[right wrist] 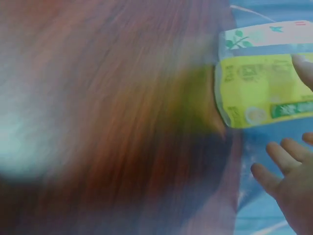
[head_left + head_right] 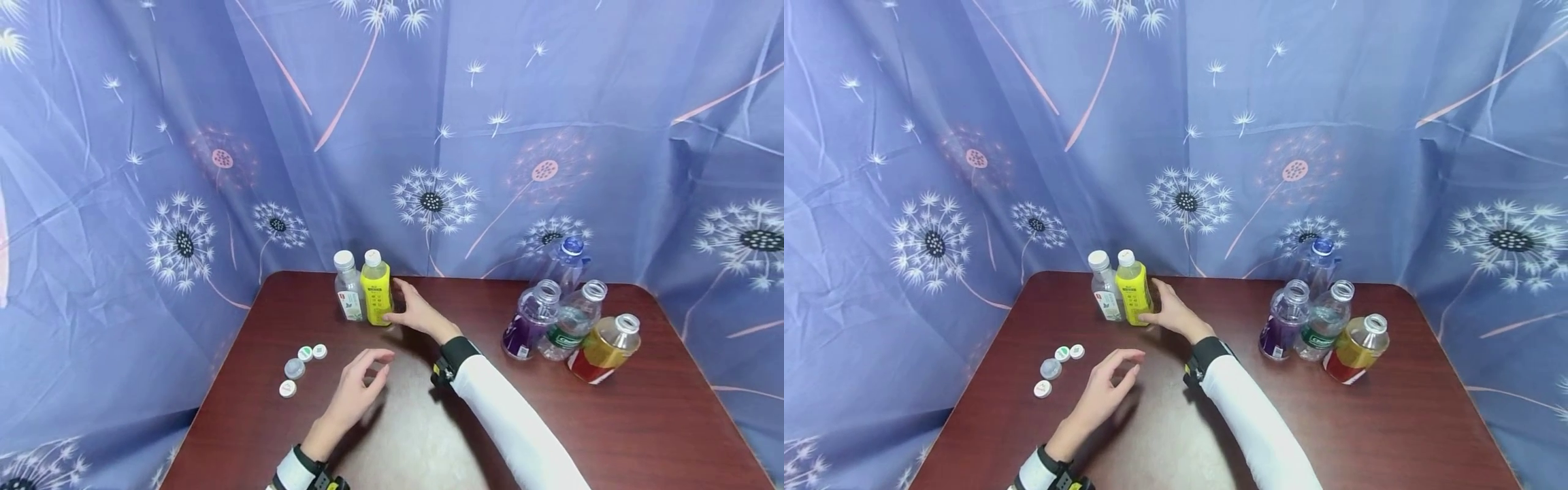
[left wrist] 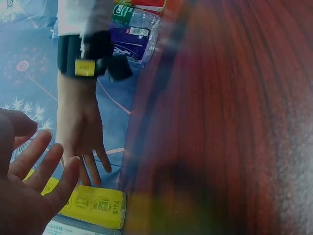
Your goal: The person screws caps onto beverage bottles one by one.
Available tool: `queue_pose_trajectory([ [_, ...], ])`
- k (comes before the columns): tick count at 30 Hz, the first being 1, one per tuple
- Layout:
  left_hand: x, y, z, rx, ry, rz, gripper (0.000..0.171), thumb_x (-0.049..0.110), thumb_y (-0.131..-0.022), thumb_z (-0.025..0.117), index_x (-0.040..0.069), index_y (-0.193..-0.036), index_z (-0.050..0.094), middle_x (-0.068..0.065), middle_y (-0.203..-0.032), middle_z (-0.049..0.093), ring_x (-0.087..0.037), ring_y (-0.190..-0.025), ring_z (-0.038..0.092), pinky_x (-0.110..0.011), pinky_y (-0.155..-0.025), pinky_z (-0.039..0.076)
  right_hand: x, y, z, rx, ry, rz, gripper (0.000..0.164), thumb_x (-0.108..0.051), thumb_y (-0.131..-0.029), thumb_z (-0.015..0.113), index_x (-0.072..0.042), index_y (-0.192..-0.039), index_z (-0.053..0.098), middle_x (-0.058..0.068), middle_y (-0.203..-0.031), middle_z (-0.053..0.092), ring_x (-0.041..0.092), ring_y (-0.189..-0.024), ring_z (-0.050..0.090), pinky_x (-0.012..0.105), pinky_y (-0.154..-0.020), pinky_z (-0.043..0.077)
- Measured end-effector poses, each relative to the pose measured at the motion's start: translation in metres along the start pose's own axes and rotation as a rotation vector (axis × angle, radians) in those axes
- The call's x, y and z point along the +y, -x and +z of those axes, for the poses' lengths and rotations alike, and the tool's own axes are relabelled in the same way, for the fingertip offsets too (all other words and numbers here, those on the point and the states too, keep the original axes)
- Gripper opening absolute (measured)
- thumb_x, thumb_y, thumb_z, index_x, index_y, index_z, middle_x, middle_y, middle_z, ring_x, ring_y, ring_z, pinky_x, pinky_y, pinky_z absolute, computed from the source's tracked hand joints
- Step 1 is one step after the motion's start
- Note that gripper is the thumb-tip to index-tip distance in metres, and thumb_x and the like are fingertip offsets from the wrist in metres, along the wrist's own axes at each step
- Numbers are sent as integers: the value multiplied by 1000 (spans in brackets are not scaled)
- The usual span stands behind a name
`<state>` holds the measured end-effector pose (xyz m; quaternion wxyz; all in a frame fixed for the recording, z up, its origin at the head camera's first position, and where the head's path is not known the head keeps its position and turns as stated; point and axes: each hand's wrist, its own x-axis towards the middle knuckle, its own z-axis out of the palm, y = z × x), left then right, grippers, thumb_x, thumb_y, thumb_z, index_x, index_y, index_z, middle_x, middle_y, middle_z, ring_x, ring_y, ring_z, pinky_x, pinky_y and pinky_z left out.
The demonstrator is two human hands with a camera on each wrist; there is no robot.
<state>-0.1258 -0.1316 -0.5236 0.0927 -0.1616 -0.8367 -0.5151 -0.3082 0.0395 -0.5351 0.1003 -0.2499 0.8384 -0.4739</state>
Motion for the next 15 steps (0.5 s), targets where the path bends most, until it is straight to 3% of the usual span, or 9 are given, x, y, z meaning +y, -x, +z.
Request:
queue_pose_trajectory([
  [8, 2, 1, 11, -10, 14, -8, 25, 3, -99, 67, 8, -123, 71, 0, -118, 71, -17, -103, 69, -33, -79, 62, 4, 68, -19, 185, -84, -101, 52, -10, -97, 72, 6, -143, 51, 30, -138, 58, 46, -126, 59, 58, -107, 48],
  [15, 4, -9, 17, -32, 18, 32, 25, 3, -99, 68, 5, -124, 70, -5, -118, 71, -19, -105, 69, -35, -81, 63, -4, 118, -26, 202, -84, -100, 39, -9, -100, 68, 3, -136, 58, 25, -128, 67, 34, -113, 68, 45, -97, 56],
])
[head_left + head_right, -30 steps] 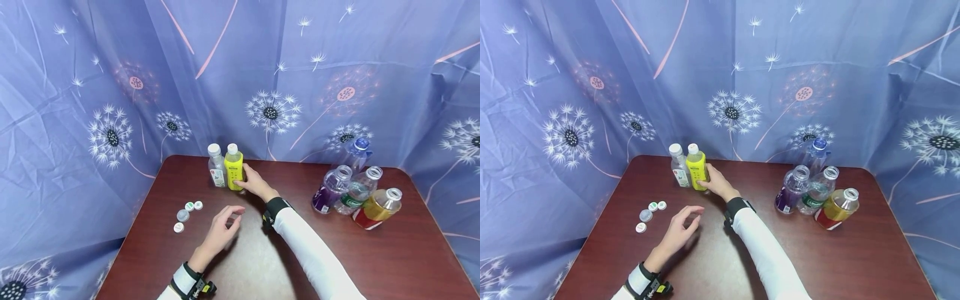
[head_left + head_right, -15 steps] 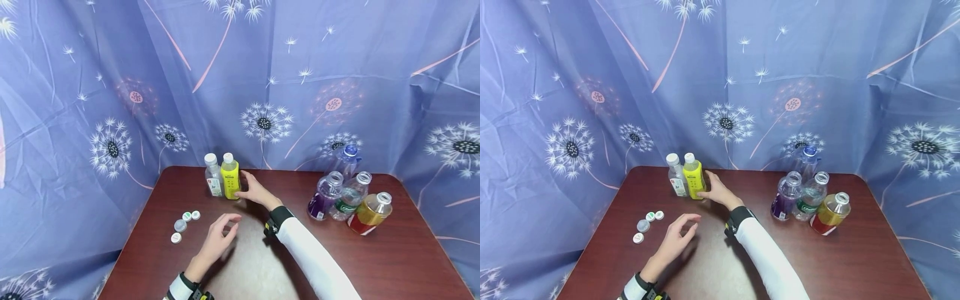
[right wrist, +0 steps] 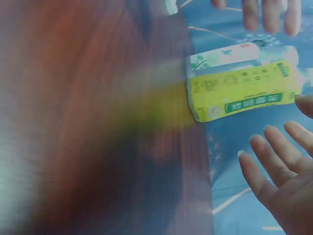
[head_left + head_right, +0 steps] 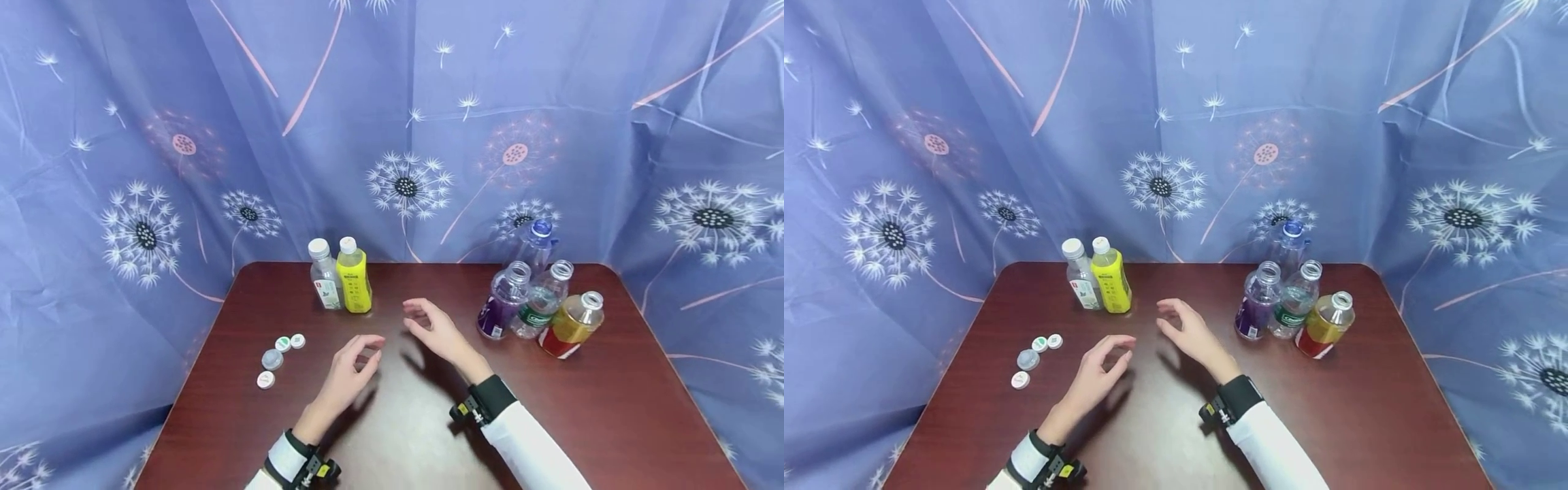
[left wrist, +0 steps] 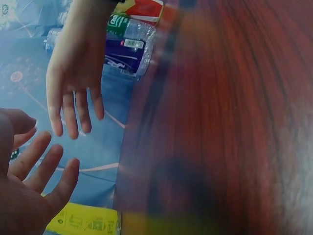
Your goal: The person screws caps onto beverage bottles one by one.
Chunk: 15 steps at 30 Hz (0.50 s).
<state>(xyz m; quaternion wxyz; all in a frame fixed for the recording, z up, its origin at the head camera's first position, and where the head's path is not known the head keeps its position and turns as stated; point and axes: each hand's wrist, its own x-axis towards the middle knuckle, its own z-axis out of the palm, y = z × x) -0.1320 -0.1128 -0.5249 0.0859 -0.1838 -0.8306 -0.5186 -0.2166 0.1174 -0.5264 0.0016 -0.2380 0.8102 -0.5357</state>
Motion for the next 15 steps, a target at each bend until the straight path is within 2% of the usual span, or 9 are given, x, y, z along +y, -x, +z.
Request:
queue_pose_trajectory([
  [4, 0, -8, 3, 14, -10, 34, 26, 1, -98, 69, 5, -123, 70, -5, -117, 72, -21, -104, 69, -33, -79, 63, -10, 16, -2, 21, -17, 4, 36, -8, -101, 67, 0, -135, 60, 23, -125, 68, 31, -110, 68, 41, -94, 57],
  [8, 0, -11, 9, 11, -11, 51, 25, 1, -99, 67, 3, -123, 70, -6, -118, 71, -20, -103, 69, -32, -78, 62, -16, 34, -6, 80, -9, -24, 32, -8, -101, 67, -2, -132, 63, 21, -121, 70, 29, -107, 69, 43, -92, 58],
  [15, 3, -8, 26, -3, 29, 21, 25, 2, -100, 65, 8, -124, 70, -5, -118, 71, -16, -105, 67, -33, -80, 62, -24, 70, -20, 160, 32, -1, 30, -6, -100, 68, 3, -128, 64, 19, -118, 72, 25, -105, 69, 47, -90, 59],
])
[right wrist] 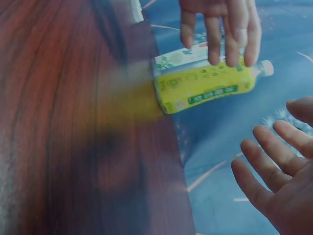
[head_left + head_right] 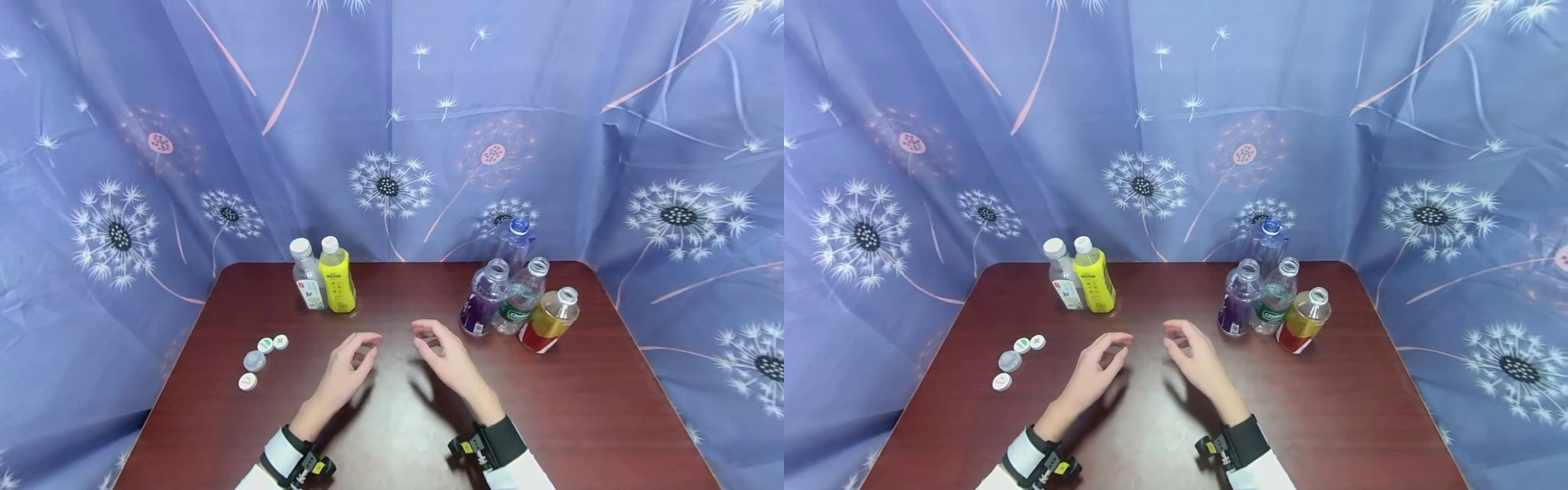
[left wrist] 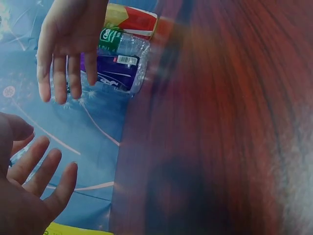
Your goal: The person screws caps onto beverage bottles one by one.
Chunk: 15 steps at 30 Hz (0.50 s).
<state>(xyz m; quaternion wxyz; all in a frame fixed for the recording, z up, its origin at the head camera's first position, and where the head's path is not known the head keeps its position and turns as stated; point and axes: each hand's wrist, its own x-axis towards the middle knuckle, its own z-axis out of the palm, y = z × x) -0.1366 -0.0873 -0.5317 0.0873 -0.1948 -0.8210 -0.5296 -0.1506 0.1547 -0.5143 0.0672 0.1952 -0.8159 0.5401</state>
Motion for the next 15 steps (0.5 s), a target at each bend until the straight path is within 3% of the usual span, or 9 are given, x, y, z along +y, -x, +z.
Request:
queue_pose_trajectory([
  [5, 0, 4, 5, 32, 42, 2, 27, 1, -99, 67, 11, -124, 71, -6, -120, 71, -21, -106, 68, -39, -81, 63, -3, 12, -10, 44, 26, 14, 29, -7, -99, 69, -3, -128, 67, 11, -117, 74, 22, -104, 69, 48, -89, 59],
  [10, -3, 7, 7, 64, 78, 35, 26, 0, -99, 68, 7, -123, 71, -9, -120, 71, -29, -105, 69, -34, -81, 62, -1, 18, -11, 56, 36, 17, 26, -7, -100, 68, -5, -127, 67, 6, -115, 74, 19, -103, 69, 39, -87, 59],
  [15, -4, 6, 5, 67, 64, 29, 27, -1, -99, 68, 8, -124, 70, -8, -119, 71, -26, -106, 68, -29, -80, 61, -2, 16, -8, 52, 25, 26, 27, -8, -100, 69, -6, -127, 67, 5, -115, 75, 19, -104, 69, 37, -89, 59],
])
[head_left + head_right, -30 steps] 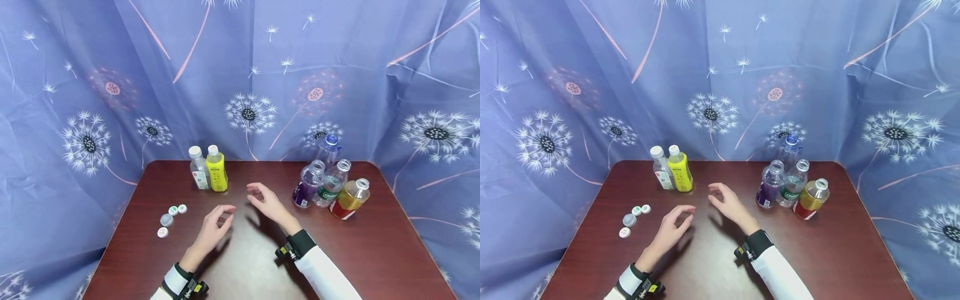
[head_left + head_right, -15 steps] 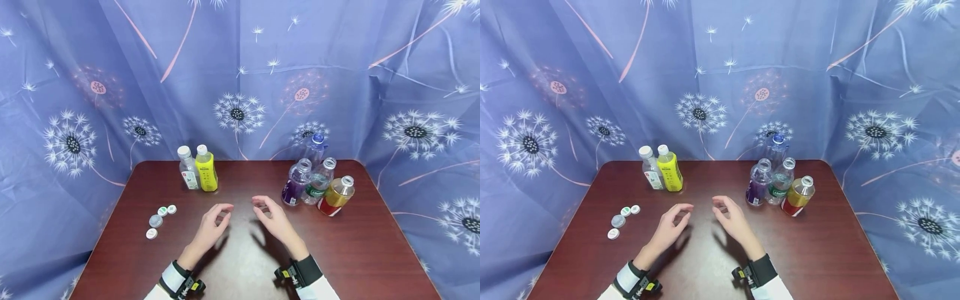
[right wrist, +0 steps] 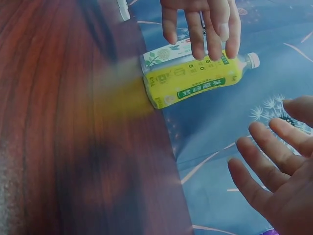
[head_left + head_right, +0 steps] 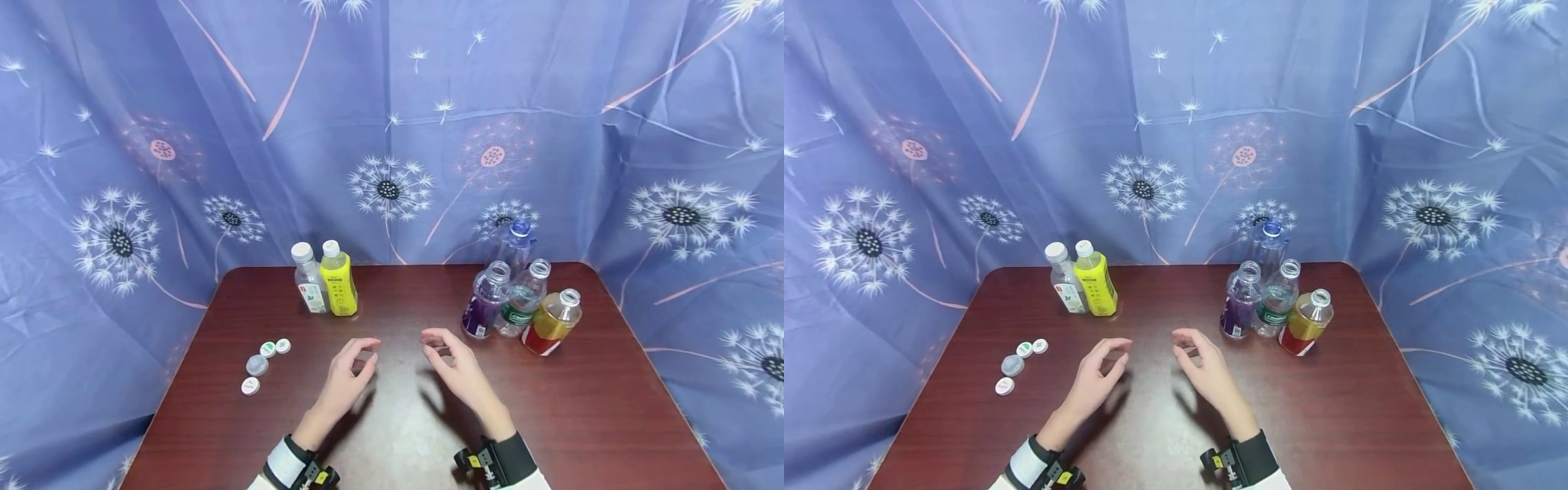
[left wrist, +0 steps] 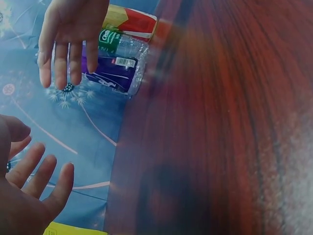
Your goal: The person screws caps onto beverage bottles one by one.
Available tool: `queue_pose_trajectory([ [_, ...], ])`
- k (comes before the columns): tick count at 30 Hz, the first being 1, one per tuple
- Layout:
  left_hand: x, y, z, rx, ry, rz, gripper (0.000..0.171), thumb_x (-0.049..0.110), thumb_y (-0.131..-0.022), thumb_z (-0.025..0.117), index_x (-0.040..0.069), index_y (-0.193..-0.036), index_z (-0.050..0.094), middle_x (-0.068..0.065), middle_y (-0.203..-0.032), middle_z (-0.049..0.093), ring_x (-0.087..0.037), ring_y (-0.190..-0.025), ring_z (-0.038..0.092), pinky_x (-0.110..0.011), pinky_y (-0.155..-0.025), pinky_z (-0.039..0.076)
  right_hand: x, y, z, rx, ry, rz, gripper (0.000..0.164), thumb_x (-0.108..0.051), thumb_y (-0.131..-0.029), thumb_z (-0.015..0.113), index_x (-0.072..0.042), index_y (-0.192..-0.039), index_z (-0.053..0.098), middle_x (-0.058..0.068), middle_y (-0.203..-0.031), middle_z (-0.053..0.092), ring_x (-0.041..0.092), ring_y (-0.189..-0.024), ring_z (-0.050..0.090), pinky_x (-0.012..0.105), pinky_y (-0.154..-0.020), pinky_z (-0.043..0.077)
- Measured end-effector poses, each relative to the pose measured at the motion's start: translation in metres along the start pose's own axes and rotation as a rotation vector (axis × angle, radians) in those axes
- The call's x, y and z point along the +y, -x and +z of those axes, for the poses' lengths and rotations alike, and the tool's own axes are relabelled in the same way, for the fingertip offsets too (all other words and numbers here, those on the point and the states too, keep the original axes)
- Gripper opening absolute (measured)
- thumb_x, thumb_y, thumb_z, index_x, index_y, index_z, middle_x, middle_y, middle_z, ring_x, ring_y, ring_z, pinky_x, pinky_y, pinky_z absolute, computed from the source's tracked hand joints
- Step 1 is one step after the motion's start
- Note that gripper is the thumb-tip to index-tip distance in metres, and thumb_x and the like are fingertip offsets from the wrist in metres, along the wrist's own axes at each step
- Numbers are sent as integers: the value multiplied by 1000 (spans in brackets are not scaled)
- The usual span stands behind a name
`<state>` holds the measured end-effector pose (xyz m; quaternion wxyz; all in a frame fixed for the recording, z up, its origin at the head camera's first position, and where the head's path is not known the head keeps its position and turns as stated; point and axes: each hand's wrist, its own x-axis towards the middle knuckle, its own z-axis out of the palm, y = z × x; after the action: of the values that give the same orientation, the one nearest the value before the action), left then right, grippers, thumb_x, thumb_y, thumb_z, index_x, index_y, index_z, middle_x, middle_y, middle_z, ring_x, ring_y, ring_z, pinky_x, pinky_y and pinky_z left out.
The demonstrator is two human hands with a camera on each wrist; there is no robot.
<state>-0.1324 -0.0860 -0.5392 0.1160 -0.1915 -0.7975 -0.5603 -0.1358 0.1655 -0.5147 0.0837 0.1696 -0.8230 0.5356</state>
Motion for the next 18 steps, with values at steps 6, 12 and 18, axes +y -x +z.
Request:
queue_pose_trajectory([
  [6, -1, 1, -1, 0, 11, -9, 27, -1, -98, 68, 7, -124, 70, -11, -119, 71, -25, -107, 68, -30, -81, 62, 2, 1, -6, 34, 11, -34, 31, -1, -95, 72, -3, -125, 67, 10, -111, 76, 21, -99, 71, 35, -84, 60],
  [12, -1, 1, 2, 5, 32, -37, 27, -3, -97, 69, 8, -122, 71, -7, -119, 71, -27, -106, 68, -34, -81, 62, 3, 7, -47, 158, 46, -101, 37, 9, -90, 72, -2, -125, 68, 13, -107, 75, 16, -94, 70, 21, -79, 57],
  [18, 2, 0, 6, 24, 10, -58, 27, -11, -93, 68, -1, -119, 70, -16, -116, 71, -34, -105, 68, -42, -79, 63, -2, 9, -116, 437, 181, -200, 38, 17, -85, 72, 4, -121, 70, 8, -102, 74, -3, -91, 64, 9, -77, 49],
])
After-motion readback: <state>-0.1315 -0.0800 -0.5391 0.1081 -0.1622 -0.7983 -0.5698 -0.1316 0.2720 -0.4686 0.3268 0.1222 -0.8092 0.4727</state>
